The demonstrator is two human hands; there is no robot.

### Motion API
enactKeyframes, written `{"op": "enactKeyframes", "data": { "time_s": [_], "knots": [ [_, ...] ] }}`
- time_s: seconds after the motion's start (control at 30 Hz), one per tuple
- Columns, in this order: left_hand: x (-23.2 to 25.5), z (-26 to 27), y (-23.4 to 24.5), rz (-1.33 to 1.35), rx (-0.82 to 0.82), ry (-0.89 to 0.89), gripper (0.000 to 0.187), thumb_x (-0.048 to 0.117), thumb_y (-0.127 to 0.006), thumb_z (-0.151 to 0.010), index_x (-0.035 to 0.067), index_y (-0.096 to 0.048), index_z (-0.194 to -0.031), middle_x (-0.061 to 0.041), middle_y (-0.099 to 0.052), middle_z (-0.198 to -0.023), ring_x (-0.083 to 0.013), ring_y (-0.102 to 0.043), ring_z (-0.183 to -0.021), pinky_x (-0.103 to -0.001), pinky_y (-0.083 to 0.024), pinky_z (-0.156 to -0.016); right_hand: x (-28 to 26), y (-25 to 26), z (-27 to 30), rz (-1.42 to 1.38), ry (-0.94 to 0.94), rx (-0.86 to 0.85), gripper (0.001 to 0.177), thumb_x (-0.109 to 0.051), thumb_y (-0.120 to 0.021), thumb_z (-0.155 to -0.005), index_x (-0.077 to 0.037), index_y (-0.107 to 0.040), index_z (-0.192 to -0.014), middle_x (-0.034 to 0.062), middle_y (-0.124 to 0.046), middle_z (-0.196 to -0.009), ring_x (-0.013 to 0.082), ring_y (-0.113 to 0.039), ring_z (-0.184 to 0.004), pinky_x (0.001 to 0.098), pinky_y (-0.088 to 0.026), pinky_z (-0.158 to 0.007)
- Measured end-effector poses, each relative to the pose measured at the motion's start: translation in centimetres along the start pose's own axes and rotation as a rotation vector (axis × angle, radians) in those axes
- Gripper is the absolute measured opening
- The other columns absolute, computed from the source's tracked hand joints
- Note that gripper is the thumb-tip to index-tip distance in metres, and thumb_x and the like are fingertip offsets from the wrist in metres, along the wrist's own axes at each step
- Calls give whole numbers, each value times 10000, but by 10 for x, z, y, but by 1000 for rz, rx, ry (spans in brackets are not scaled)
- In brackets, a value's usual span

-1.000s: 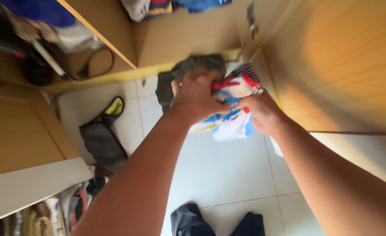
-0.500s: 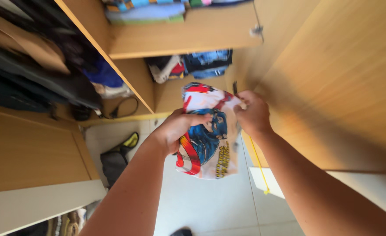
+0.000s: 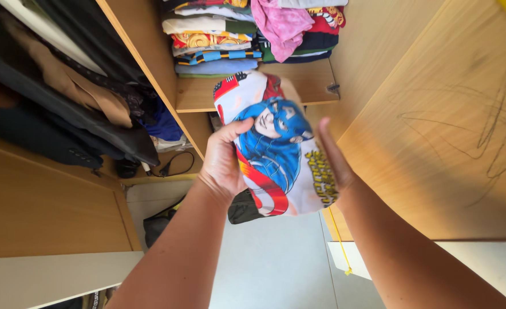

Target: The person folds various clothing items, including t-shirts, shorts, and pants, and places them into a wooden wardrobe. The person handles each item individually, folding them neatly before stacking them on a shelf.

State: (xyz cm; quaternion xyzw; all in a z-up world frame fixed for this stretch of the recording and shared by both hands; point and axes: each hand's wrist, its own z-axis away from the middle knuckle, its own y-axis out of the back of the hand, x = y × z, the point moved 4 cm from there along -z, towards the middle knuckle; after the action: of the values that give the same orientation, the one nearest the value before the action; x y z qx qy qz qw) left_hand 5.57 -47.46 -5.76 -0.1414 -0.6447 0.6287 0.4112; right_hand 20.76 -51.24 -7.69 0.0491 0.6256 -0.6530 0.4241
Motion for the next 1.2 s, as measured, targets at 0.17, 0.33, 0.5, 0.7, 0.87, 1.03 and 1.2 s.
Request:
{"op": "enactKeyframes", "data": {
  "time_s": [0.17,0.33,0.5,0.7,0.87,1.03,1.2],
  "knots": [
    [0,-1,-7,81,34,34,568,258,-693,-857,-33,-596,-1335,-219,-707,-1243,-364,-674,-1143,-532,-498,-1071,-6,-13,5,-96,105,-146,1105,-824,-448,-807,-48,-374,-1590,170,-521,-1547,334,-531,-1402,499,-431,-1184],
    [15,6,6,-201,355,-4,461,242,-672,-897,9,-611,-1291,-190,-730,-1185,-315,-736,-1017,-490,-592,-957,-7,22,5,-89,-2,-27,886,-603,-640,-848,-39,-442,-1502,187,-615,-1391,343,-629,-1249,535,-499,-1071],
    [28,24,11,-509,604,-208,487,277,-730,-866,24,-614,-1266,-157,-753,-1175,-265,-768,-977,-462,-649,-876,-7,9,2,52,-17,46,621,-140,-707,-859,-11,-512,-1434,180,-695,-1260,292,-694,-1130,463,-559,-995],
    [7,30,1,-188,467,94,736,557,-700,-756,46,-659,-1285,-153,-773,-1133,-280,-765,-947,-470,-601,-834,-16,-11,1,35,81,9,546,-113,-704,-892,12,-554,-1402,171,-711,-1221,275,-717,-1072,444,-578,-942],
    [1,31,0,-144,228,66,550,197,-792,-828,32,-620,-1324,-155,-743,-1206,-297,-745,-1067,-503,-594,-961,-17,-1,1,0,-64,104,524,-211,-715,-864,-14,-592,-1334,158,-744,-1147,273,-745,-987,452,-606,-878],
    [10,33,5,-236,414,-114,467,6,-742,-784,36,-636,-1239,-164,-749,-1135,-313,-747,-1012,-520,-624,-887,-20,-15,-9,179,-57,345,635,-363,-722,-847,-139,-516,-1404,94,-715,-1194,227,-725,-998,450,-617,-825],
    [19,31,6,-317,507,-220,484,-59,-736,-776,54,-635,-1235,-149,-750,-1134,-288,-752,-1003,-486,-638,-881,-23,-42,-19,441,51,345,805,-354,-718,-852,-215,-324,-1540,105,-626,-1360,207,-681,-1142,420,-616,-841]
  ]
}}
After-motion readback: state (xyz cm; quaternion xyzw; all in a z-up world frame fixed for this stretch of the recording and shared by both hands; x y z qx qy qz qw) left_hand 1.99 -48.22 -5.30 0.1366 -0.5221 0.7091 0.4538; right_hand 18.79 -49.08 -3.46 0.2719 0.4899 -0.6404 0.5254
